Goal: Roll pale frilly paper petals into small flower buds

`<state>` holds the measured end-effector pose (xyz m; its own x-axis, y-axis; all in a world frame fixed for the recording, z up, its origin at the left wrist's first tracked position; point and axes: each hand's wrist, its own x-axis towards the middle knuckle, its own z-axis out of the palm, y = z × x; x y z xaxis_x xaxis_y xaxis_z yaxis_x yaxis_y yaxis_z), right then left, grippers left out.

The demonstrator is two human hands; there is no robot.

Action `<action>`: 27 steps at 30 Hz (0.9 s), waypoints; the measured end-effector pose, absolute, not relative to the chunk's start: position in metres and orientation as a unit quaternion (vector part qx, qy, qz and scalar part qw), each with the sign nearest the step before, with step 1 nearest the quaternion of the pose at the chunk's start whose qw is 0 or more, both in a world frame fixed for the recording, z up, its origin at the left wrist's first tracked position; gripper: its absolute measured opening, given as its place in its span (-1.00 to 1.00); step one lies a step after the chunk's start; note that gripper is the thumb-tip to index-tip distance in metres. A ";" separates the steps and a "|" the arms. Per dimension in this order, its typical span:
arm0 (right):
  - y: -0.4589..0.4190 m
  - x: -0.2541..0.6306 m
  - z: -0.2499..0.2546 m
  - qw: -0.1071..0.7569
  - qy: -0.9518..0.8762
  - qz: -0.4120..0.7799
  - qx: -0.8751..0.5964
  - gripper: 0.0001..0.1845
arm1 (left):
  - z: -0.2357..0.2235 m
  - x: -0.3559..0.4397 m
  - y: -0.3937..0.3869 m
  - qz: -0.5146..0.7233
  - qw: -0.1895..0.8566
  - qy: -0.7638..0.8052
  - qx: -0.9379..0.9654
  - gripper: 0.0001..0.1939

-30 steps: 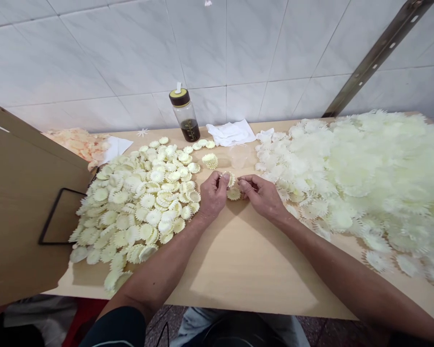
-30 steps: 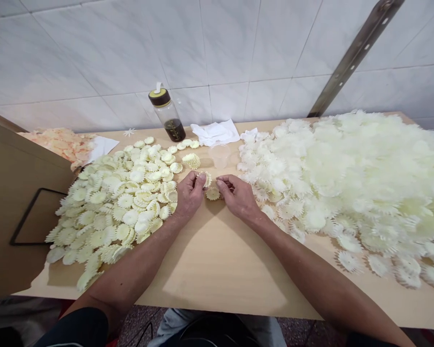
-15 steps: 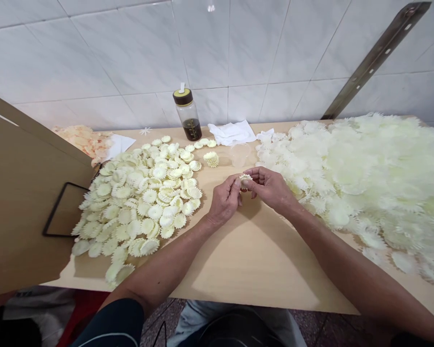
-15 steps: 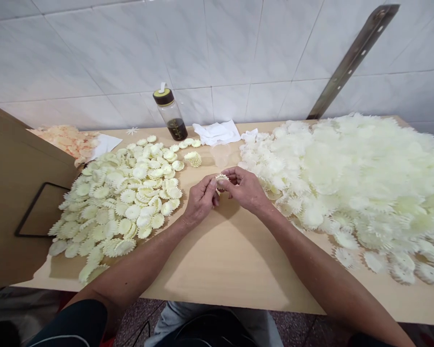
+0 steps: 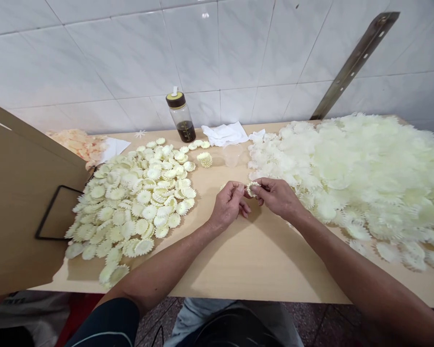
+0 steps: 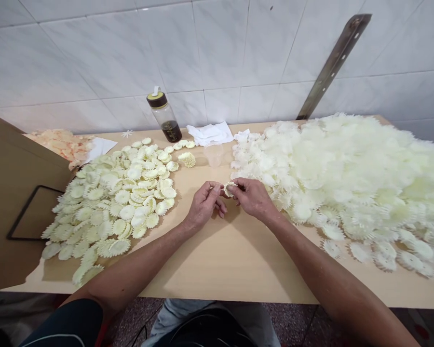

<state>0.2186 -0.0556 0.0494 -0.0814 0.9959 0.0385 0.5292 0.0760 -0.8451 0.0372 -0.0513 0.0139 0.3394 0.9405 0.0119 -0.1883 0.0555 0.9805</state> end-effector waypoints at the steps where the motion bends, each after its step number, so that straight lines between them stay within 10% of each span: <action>1: -0.057 0.220 0.048 0.343 -0.655 0.344 -0.579 -0.73 | 0.013 0.038 -0.052 0.443 0.633 0.363 0.520 -0.56; 27: -0.064 0.216 0.035 0.416 -0.634 0.269 -0.594 -0.75 | 0.016 0.048 -0.048 0.453 0.619 0.362 0.530 -0.46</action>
